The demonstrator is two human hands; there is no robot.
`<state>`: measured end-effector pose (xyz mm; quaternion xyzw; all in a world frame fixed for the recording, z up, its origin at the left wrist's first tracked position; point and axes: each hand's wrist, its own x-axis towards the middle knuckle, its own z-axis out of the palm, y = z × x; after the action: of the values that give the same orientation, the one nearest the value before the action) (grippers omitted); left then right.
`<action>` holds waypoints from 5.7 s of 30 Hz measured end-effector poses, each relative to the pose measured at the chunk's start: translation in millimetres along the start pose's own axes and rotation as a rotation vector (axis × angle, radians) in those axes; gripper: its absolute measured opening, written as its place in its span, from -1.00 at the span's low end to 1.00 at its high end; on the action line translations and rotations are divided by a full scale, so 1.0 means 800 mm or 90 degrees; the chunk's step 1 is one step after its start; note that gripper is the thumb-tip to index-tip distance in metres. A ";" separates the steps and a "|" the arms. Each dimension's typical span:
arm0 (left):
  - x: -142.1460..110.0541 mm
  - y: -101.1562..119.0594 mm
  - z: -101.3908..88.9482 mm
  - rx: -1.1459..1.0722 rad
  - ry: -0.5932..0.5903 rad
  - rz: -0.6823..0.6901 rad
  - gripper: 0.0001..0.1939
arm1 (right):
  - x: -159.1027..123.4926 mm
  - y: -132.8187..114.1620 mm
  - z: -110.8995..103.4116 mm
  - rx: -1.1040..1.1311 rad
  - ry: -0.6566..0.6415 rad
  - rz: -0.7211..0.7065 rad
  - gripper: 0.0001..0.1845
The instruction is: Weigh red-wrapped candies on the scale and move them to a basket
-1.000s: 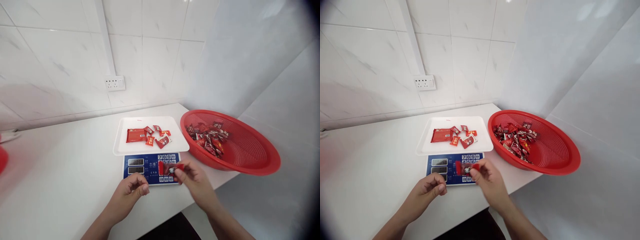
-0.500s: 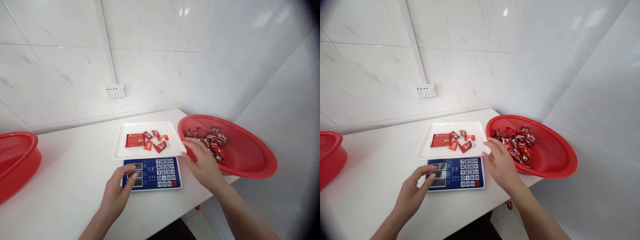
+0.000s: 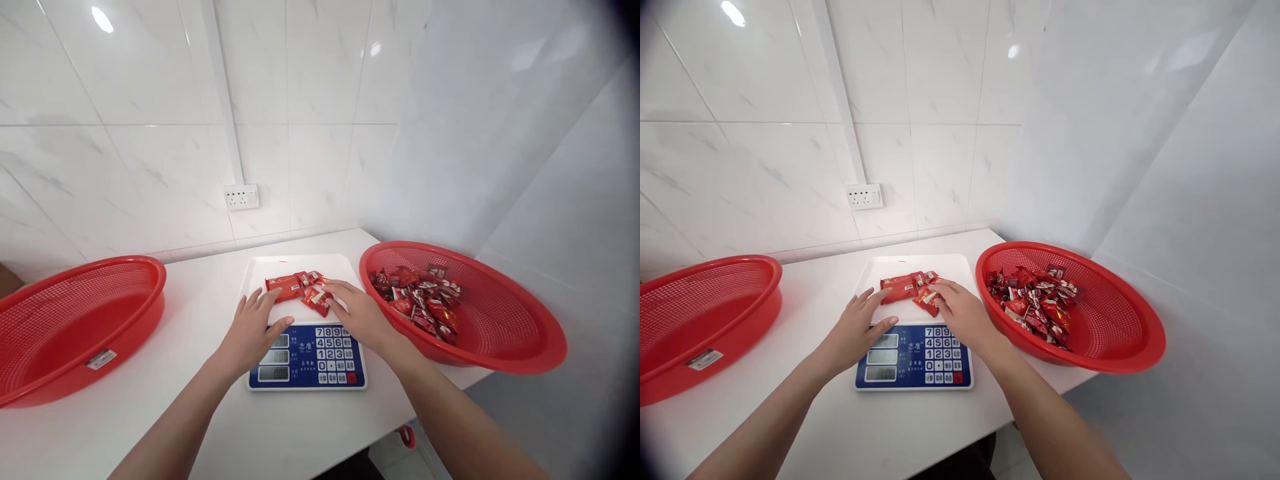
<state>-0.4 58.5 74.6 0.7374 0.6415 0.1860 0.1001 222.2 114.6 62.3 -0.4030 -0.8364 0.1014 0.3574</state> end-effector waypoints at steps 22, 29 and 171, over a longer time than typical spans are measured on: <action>-0.066 -0.103 -0.057 0.278 0.139 -0.258 -0.42 | -0.149 0.056 0.027 0.473 0.322 0.455 -0.59; -0.049 -0.073 -0.041 0.170 0.141 -0.215 -0.50 | -0.156 0.058 0.028 0.490 0.325 0.459 -0.56; -0.061 -0.111 0.008 0.260 0.509 0.073 -0.85 | 0.181 -0.030 0.028 -0.237 -0.335 0.092 -0.54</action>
<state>-83.8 25.2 27.1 0.6468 0.6116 0.3307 -0.3136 131.6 209.7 131.9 -0.4799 -0.8734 0.0724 0.0409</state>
